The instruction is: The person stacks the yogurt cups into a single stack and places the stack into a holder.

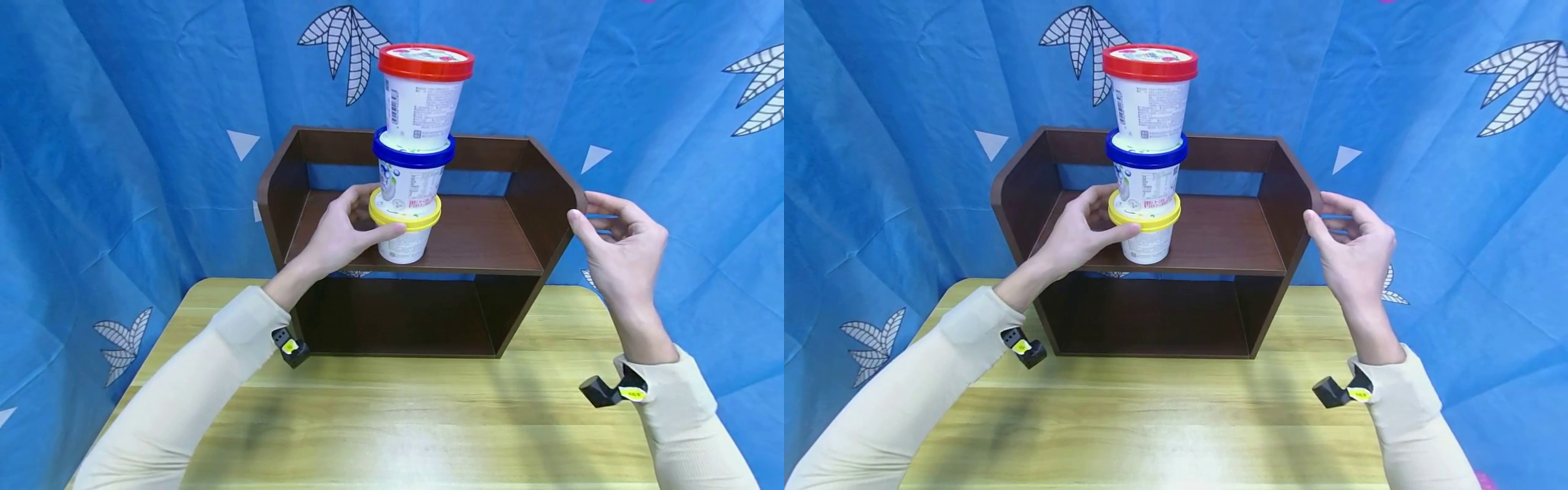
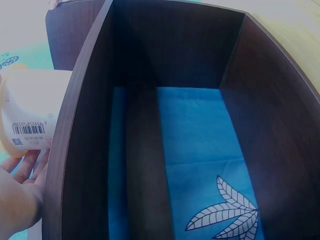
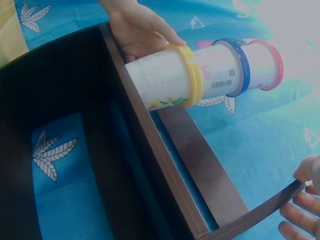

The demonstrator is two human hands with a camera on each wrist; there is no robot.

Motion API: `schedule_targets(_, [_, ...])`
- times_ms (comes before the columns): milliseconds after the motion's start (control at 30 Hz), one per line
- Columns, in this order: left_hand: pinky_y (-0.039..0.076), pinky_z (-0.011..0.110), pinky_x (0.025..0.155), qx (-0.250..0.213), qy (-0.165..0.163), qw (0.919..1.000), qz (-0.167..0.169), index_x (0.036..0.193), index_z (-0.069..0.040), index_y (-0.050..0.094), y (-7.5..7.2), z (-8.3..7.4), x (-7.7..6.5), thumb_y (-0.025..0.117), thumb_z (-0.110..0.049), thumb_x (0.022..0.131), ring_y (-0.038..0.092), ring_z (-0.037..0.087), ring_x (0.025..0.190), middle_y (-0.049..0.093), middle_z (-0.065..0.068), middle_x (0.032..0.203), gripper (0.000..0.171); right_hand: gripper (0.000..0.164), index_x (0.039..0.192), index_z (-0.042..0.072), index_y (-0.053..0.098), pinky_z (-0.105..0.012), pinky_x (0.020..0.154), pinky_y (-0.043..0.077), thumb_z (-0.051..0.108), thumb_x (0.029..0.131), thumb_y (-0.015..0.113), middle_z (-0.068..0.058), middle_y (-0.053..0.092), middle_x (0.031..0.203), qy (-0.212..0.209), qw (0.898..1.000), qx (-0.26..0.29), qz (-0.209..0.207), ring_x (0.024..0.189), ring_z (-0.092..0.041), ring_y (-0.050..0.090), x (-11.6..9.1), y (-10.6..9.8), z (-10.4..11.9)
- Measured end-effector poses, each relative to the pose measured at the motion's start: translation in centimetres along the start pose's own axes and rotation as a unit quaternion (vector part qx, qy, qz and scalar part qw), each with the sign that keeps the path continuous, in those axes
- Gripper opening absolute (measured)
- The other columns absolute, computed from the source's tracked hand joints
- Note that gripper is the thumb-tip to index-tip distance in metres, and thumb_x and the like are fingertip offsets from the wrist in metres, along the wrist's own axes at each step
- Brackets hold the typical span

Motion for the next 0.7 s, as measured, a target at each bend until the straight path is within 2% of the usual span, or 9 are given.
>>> schedule_targets(700, [0.059,0.043,0.103,-0.006,0.000,1.0000,0.003,0.157,-0.018,0.041,0.14,0.35,0.29,0.083,-0.040,0.089,0.061,0.021,0.123,0.058,0.004,0.147,0.083,0.030,0.120,0.006,0.079,-0.010,0.072,0.056,0.010,0.091,0.081,0.018,0.076,0.097,-0.004,1.000,-0.010,-0.002,0.079,0.002,0.071,-0.10,0.12,-0.10])
Point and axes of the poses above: each hand's wrist, its own x-axis towards the middle knuckle, its own y-axis out of the palm, z = x × y, the point moved 7 cm from there along x, towards the middle knuckle
